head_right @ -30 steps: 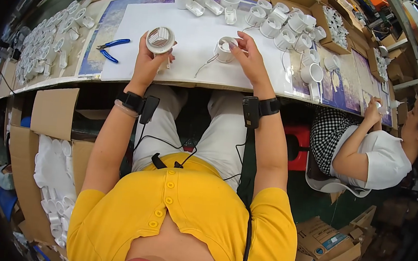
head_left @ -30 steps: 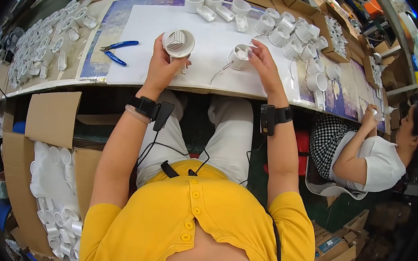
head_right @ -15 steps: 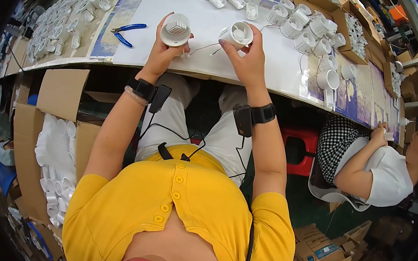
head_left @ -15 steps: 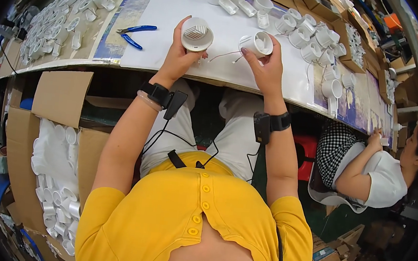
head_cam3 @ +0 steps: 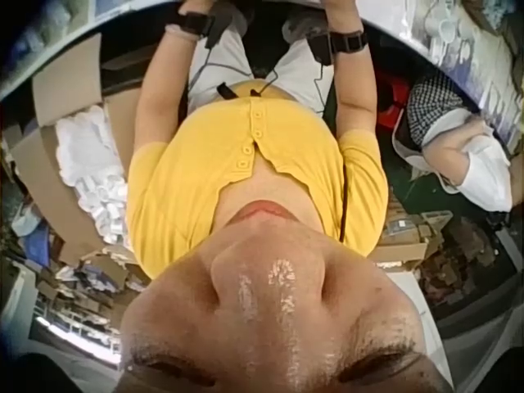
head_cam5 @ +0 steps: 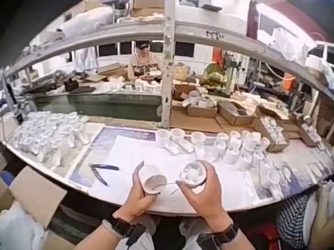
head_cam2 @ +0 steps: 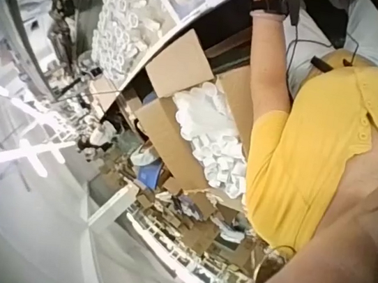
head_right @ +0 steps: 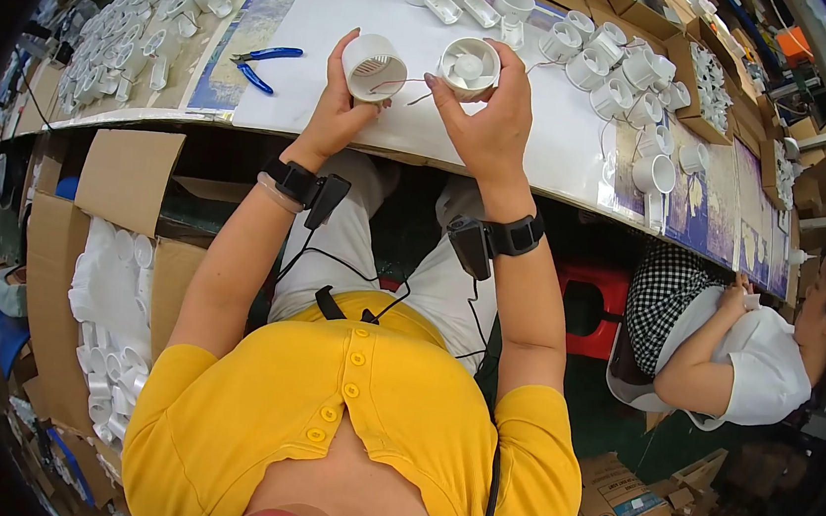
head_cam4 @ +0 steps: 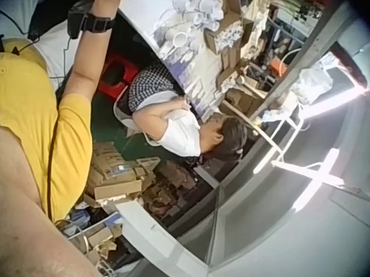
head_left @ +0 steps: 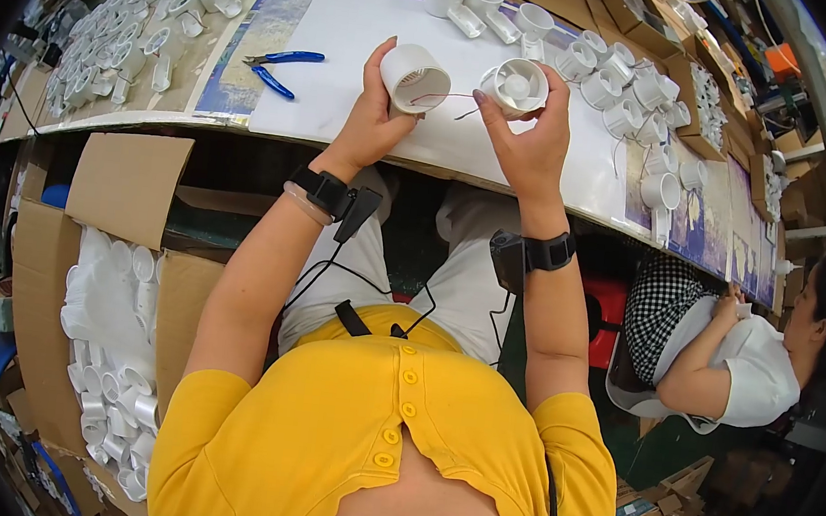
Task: The person picks up a white plastic housing and a fan, threads the wires through the housing, and snaps the fan into place. They then pick up blue shears to trim the plastic on another housing before fitting a fan into it.
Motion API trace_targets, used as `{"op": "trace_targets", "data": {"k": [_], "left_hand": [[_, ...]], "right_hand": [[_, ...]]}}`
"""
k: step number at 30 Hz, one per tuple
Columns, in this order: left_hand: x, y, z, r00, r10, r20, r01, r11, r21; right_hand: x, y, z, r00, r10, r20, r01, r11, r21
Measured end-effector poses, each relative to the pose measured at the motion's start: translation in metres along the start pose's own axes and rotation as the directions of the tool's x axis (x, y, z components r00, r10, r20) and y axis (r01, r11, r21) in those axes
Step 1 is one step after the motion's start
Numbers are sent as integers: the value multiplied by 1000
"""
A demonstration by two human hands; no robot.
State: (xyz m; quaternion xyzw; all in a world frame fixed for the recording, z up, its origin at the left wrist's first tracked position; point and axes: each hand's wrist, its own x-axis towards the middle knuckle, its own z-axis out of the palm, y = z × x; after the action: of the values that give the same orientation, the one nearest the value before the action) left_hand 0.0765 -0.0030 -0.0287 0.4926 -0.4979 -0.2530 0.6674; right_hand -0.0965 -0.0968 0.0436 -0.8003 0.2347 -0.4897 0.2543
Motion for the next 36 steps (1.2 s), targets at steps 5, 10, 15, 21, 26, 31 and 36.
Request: {"op": "trace_targets", "data": {"k": [5, 10, 15, 21, 26, 31, 36], "left_hand": [[-1, 0, -1, 1000, -3, 22, 2, 999, 34], [-2, 1, 1, 1000, 1, 21, -1, 1000, 5], [-2, 5, 1, 998, -46, 40, 46, 999, -11], [3, 7, 0, 997, -66, 50, 68, 997, -43], [4, -4, -6, 997, 80, 4, -80, 986, 145], [1, -29, 3, 977, 211, -18, -188, 903, 385], [-2, -2, 12, 996, -79, 34, 76, 994, 80]], "right_hand": [[7, 3, -6, 994, -112, 7, 112, 989, -101], [13, 1, -9, 982, -166, 95, 176, 977, -117], [20, -2, -14, 962, -224, 156, 239, 967, -87], [27, 0, -15, 957, -190, 220, 212, 974, -80], [26, 5, -1, 928, -245, 281, 274, 959, -71], [27, 12, -16, 919, -126, 374, 148, 989, -32], [34, 12, -31, 930, -98, 355, 109, 994, -11]]}}
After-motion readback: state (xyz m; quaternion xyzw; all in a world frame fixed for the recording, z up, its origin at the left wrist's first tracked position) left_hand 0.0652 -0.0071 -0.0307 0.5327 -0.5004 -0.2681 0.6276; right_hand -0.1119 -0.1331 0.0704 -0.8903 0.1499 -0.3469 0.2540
